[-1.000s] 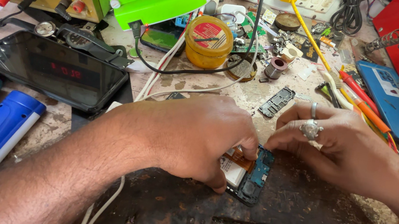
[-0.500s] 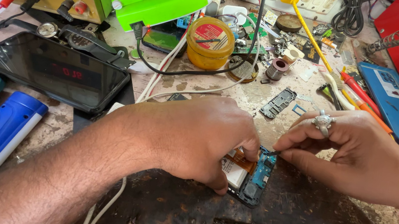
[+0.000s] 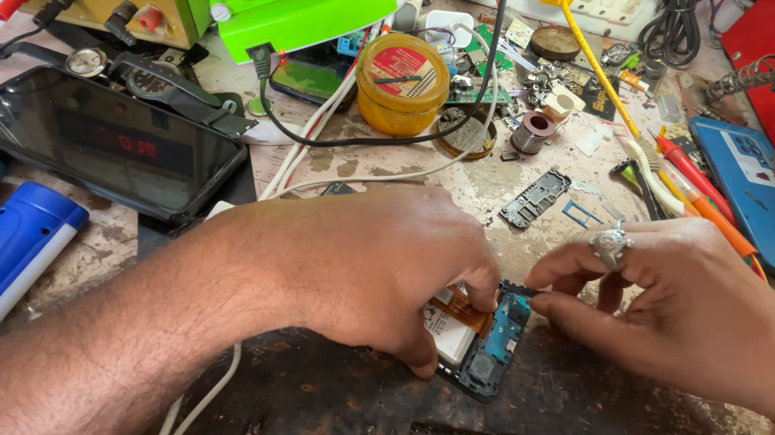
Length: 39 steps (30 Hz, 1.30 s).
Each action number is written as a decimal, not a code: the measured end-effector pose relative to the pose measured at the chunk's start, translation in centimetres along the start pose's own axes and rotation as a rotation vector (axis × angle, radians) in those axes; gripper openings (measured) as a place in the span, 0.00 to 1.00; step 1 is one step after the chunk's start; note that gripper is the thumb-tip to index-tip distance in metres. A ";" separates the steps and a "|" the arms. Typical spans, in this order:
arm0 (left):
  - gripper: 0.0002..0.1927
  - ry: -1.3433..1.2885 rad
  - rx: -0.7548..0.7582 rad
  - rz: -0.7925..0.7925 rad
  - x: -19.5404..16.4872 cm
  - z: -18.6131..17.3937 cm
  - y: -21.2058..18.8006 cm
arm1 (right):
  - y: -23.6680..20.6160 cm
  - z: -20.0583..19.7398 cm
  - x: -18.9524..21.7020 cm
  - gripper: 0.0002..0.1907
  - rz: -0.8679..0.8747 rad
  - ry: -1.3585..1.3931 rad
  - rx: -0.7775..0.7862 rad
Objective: The person repairs a smartphone at a cluttered workbench. They pry open the phone's back cover, disconnect and lift the battery, use a screwdriver on the phone's frame, reposition the phone, and press components back into place by hand.
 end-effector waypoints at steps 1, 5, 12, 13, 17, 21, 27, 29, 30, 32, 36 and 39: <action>0.27 0.001 0.000 -0.002 0.0 0.0 0.0 | -0.1 0.1 0.1 0.16 0.025 0.007 0.005; 0.29 0.004 0.002 -0.003 0.0 -0.1 0.1 | -0.6 0.5 1.2 0.16 -0.041 0.125 0.026; 0.27 0.016 0.019 -0.016 0.1 0.0 -0.2 | -0.1 1.8 1.3 0.11 0.107 0.095 -0.021; 0.26 0.011 0.015 -0.018 0.1 0.1 -0.2 | -0.1 1.8 1.4 0.10 0.061 0.157 -0.065; 0.28 0.013 -0.033 0.069 0.0 0.0 -0.4 | -0.1 1.7 1.1 0.09 -0.006 0.274 0.029; 0.27 -0.004 0.010 0.007 0.2 0.1 -0.3 | 0.2 2.2 1.1 0.10 0.110 0.207 0.047; 0.27 -0.017 0.023 0.004 0.0 -0.2 -0.3 | 0.2 2.3 1.0 0.08 -0.021 0.332 0.079; 0.27 -0.021 0.018 0.029 -0.2 -0.2 -0.1 | 0.3 2.5 0.6 0.07 0.007 0.330 0.064; 0.26 -0.028 0.020 0.018 -0.2 -0.3 -0.2 | 0.5 2.5 0.3 0.07 0.079 0.304 0.050; 0.25 -0.043 0.023 -0.004 -0.2 -0.3 -0.2 | 0.5 2.6 0.1 0.07 0.095 0.322 0.064; 0.26 -0.039 0.036 -0.001 -0.3 -0.5 -0.1 | 0.3 2.7 0.5 0.07 0.011 0.371 0.111; 0.26 -0.047 0.027 0.000 -0.4 -0.5 0.0 | 0.5 2.5 0.4 0.06 0.099 0.292 0.104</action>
Point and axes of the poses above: each hand's wrist, its own y-axis towards the middle knuckle, its own z-axis out of the palm, x = y × z, the point moved 3 cm from there along y, towards the middle knuckle, and after that the axes turned 15 degrees about z, right-handed, at the moved point
